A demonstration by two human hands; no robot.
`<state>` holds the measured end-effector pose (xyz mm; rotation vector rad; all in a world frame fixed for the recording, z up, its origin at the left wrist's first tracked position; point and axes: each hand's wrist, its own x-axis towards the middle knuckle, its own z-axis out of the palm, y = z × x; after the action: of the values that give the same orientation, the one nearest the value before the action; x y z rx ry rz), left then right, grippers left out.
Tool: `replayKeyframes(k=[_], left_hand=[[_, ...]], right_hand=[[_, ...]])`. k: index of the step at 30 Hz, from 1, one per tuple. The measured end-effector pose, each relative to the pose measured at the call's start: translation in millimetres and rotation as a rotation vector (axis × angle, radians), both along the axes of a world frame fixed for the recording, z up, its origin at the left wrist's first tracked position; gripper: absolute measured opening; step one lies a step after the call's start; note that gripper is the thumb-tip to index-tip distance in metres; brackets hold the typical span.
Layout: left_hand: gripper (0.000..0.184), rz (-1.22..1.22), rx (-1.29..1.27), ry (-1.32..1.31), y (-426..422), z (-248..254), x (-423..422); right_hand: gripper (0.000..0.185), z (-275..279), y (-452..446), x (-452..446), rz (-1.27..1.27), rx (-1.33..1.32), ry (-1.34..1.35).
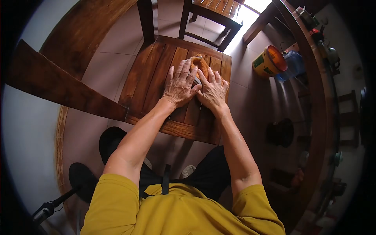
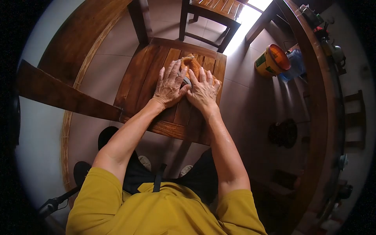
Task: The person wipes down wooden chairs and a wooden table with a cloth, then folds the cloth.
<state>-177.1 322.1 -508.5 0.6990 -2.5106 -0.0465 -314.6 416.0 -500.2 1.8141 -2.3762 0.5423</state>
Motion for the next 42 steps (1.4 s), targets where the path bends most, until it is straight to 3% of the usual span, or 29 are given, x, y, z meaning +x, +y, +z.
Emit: replayKeyframes(k=[15,42], left_hand=[[0.058,-0.191,0.052,-0.047,-1,23,3],[0.071,-0.061,0.224,-0.302,-1,37,3]], right_hand=[[0.060,19,21,25,-0.001,0.090,0.008],[0.058,34,9,23,-0.005,0.034,0.034]])
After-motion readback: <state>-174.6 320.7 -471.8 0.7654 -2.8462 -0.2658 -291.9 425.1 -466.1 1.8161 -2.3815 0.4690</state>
